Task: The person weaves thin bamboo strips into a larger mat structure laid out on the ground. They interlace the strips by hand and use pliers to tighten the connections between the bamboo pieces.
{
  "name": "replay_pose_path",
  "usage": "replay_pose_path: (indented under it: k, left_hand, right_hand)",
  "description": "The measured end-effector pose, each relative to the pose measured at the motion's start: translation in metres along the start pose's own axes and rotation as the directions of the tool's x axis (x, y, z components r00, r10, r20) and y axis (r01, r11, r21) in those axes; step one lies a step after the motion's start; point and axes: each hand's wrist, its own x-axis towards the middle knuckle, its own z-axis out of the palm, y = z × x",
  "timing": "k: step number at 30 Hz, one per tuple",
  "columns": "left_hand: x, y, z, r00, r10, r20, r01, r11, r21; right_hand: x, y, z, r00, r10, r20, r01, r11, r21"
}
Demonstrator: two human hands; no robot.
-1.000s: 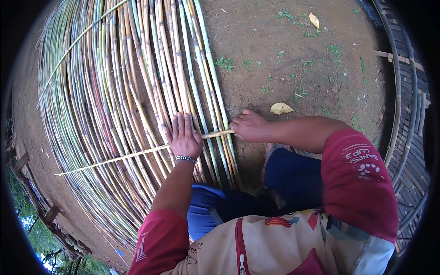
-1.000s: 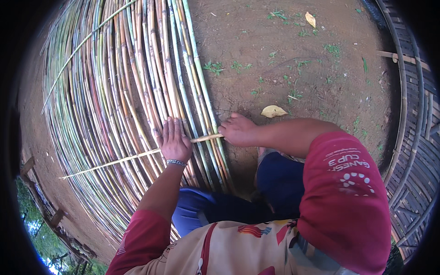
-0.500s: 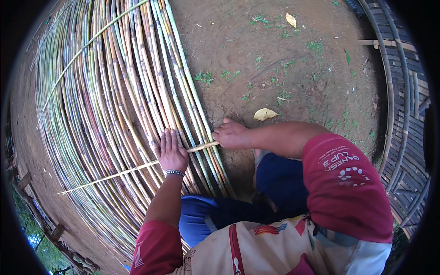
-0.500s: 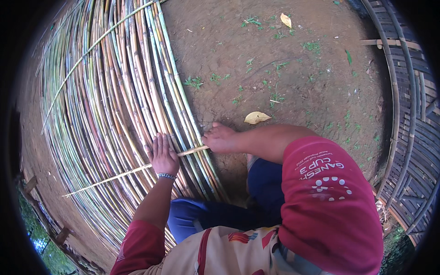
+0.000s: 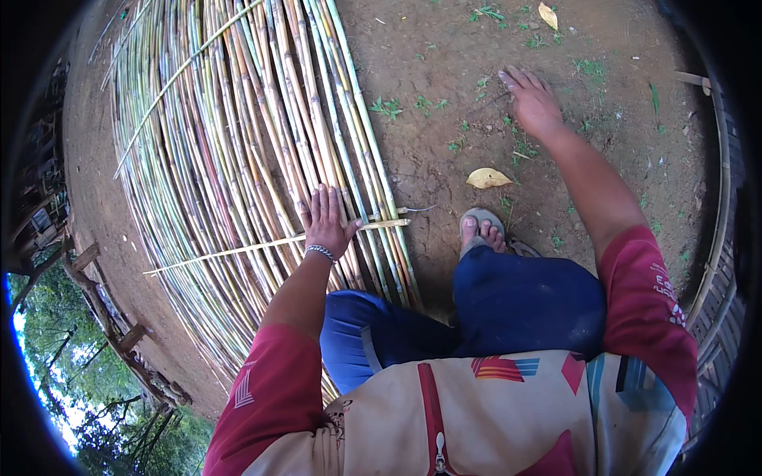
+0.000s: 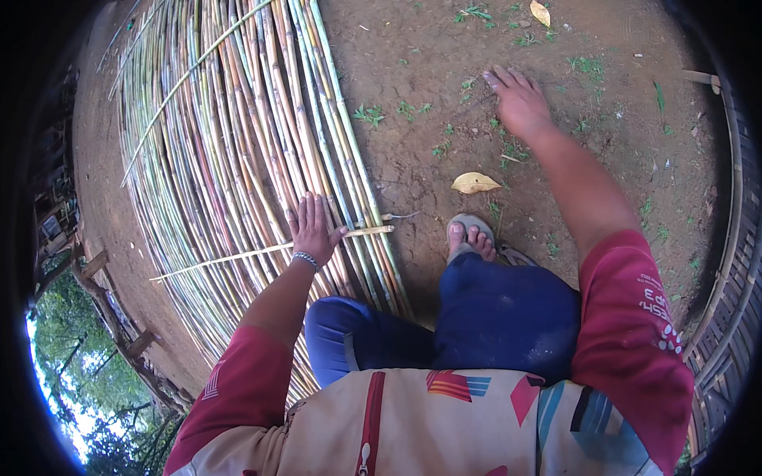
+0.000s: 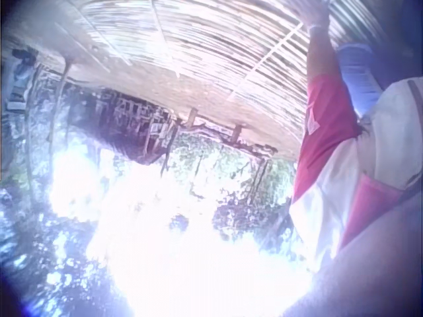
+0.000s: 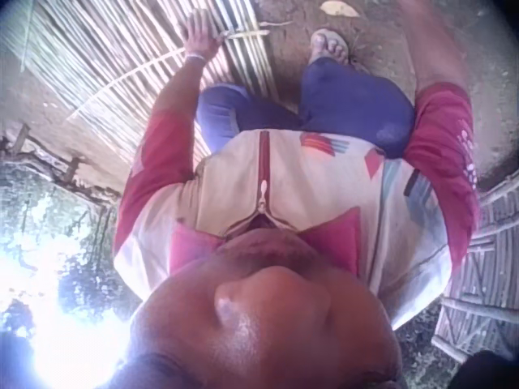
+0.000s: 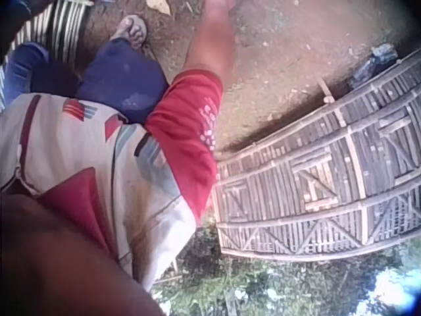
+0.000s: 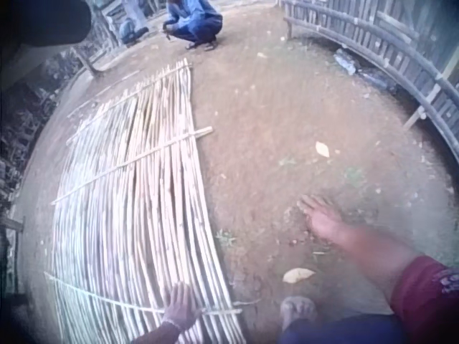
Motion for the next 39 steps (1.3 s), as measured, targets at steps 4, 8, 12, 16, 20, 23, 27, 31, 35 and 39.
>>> replay_pose_path:
  k: [4,8,12,16,20,23,27,31,35,39]
  left_hand:
    - [0.005,0.006,-0.011,0.987,-0.071,0.142,0.071,0.997,0.010]
    - [0.002,-0.003,0.001,0.994,-0.084,0.066,0.080,0.995,0.053]
    - [0.005,0.001,0.000,0.998,-0.056,0.006,0.055,0.997,0.057]
    - [-0.001,-0.004,0.005,0.993,-0.052,-0.108,0.050,0.998,-0.026]
    - [-0.006,-0.002,0.003,0.980,-0.078,-0.185,0.073,0.997,-0.038]
    - [-0.014,0.003,0.006,0.964,-0.109,-0.241,0.095,0.993,-0.071]
    - [-0.021,0.010,0.008,0.937,-0.128,-0.324,0.079,0.984,-0.158]
    - [-0.033,0.013,0.010,0.933,-0.150,-0.328,0.092,0.979,-0.183]
    - [-0.047,0.018,0.007,0.906,-0.212,-0.366,0.120,0.959,-0.258]
    - [-0.068,0.046,0.018,0.783,-0.328,-0.529,0.101,0.906,-0.411]
  right_hand:
    - [-0.012,0.019,0.033,0.996,0.086,-0.020,-0.084,0.991,0.108]
    - [-0.019,0.045,0.039,0.995,-0.016,-0.098,0.043,0.957,0.286]
    - [-0.021,0.057,0.043,0.985,-0.041,-0.166,0.089,0.950,0.298]
    - [-0.016,0.041,0.005,0.971,-0.183,-0.151,0.200,0.975,0.102]
    - [-0.049,-0.020,-0.033,0.990,-0.140,-0.002,0.124,0.873,0.472]
    - [-0.085,-0.084,-0.047,0.953,-0.148,0.264,-0.074,0.732,0.678]
    - [-0.115,-0.113,-0.032,0.853,-0.173,0.493,-0.319,0.575,0.753]
    - [-0.116,-0.085,-0.030,0.900,-0.337,0.277,0.038,0.692,0.720]
    - [-0.102,-0.066,-0.030,0.774,-0.590,0.229,0.359,0.707,0.609]
    - [-0.082,-0.093,-0.025,0.693,-0.639,0.334,0.412,0.731,0.543]
